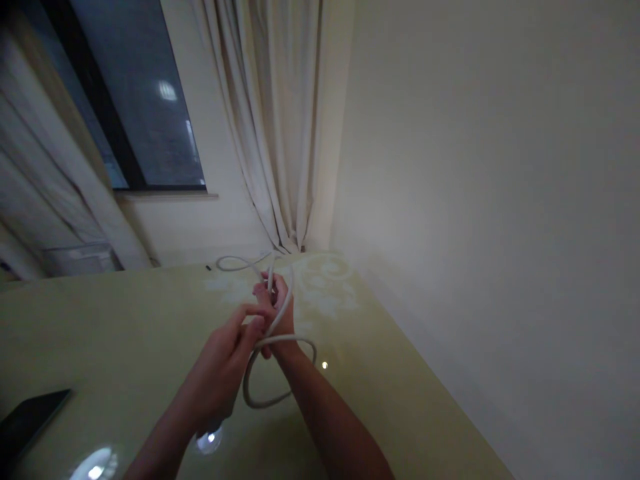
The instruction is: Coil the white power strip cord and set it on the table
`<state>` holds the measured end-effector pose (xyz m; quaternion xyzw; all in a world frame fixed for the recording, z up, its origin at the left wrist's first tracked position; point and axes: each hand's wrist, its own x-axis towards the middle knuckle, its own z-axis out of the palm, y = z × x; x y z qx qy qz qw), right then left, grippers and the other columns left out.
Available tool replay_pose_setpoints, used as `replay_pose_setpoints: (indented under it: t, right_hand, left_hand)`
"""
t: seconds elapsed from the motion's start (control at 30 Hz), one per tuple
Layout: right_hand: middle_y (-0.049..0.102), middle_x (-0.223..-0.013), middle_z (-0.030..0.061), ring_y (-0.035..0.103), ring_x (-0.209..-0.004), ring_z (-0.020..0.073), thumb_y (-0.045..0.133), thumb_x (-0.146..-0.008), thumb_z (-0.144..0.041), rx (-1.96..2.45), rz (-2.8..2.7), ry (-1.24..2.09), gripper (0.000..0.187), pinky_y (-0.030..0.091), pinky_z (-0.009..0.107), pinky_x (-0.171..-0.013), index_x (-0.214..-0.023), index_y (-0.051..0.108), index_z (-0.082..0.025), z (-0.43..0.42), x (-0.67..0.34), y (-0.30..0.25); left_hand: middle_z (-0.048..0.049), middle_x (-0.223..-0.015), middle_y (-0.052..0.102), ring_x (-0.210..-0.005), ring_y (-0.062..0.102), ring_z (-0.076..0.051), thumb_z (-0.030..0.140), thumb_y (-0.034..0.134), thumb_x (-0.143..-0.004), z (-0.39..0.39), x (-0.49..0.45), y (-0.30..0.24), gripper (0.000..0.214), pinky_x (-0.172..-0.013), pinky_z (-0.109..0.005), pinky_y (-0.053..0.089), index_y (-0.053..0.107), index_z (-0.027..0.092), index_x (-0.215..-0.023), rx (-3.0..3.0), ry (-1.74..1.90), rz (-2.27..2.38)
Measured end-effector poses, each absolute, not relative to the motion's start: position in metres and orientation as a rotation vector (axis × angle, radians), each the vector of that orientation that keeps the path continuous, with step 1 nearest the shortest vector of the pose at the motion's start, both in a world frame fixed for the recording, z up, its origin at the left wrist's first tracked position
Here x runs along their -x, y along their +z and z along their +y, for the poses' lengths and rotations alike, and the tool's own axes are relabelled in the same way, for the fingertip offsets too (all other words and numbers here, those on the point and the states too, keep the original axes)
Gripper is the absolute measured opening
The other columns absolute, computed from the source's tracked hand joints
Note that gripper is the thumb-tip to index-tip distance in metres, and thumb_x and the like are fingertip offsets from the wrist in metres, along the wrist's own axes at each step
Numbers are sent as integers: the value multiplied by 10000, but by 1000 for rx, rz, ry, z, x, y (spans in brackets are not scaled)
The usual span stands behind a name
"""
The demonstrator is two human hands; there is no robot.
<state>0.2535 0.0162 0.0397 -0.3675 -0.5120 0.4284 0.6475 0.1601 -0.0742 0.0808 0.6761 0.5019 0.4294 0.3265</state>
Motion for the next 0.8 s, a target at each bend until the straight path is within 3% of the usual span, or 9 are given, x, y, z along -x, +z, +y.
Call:
replay_pose_setpoints:
  t: [0.1, 0.23, 0.4, 0.5, 0.63, 0.7, 0.8]
  right_hand:
    - [691, -962, 45, 634, -750, 158, 629, -960, -494, 819, -1358, 920, 468, 529, 253, -653, -1326, 651, -204, 10, -258, 46]
    - [695, -1186, 88, 695, -1020, 205, 558, -1023, -339, 870, -1816, 623, 385, 565, 327, -938, -1378, 661, -233, 0, -261, 49]
    - [588, -1364, 112, 671, -1147, 212, 538, -1024, -208, 889, -2069, 498, 414, 563, 336, -1002, -1432, 600, -238, -6, -256, 44]
    - [505, -1482, 121, 658, -1194, 204, 580, -970, -127, 830, -2121, 574, 632, 555, 337, -1041, -1570, 442, -275, -7, -248, 39]
    - [352, -1665, 162, 535, -1426, 262, 663, -970, -209, 793, -2258, 567, 833, 477, 411, -1173, -1682, 235, -269, -13, -243, 43]
    - [368, -1685, 180, 458, -1502, 282, 680, -988, -284, 775, -2342, 521, 803, 448, 429, -1195, -1676, 271, -218, -19, -246, 50]
    - [620, -1500, 158, 627, -1319, 278, 654, -1017, -377, 822, -2450, 501, 533, 523, 393, -1055, -1512, 557, -204, -34, -257, 66]
  left_hand:
    - [41, -542, 637, -482, 583, -178, 660, 556, -940, -62, -158, 76, 523, -470, -245, 409, 555, 199, -1187, -1424, 1285, 1309]
    - [93, -482, 542, -416, 516, -149, 713, 725, -771, -48, -141, 75, 758, -402, -203, 341, 568, 172, -1279, -1291, 1354, 1339]
    - [48, -519, 578, -418, 505, -126, 696, 713, -794, -45, -128, 74, 604, -398, -200, 350, 694, 156, -1063, -1189, 1470, 1380]
    - [-3, -618, 670, -503, 610, -168, 677, 704, -804, -42, -122, 69, 555, -453, -237, 455, 707, 150, -978, -1142, 1522, 1374]
    - [-10, -651, 683, -542, 627, -179, 608, 660, -852, -35, -105, 64, 455, -489, -255, 494, 707, 161, -927, -1165, 1601, 1513]
    - [-1, -622, 663, -531, 616, -178, 602, 630, -869, -34, -94, 64, 441, -479, -252, 480, 705, 170, -912, -1199, 1608, 1596]
    - [6, -581, 647, -525, 617, -185, 606, 607, -883, -35, -81, 67, 423, -483, -254, 462, 679, 190, -857, -1315, 1563, 1679]
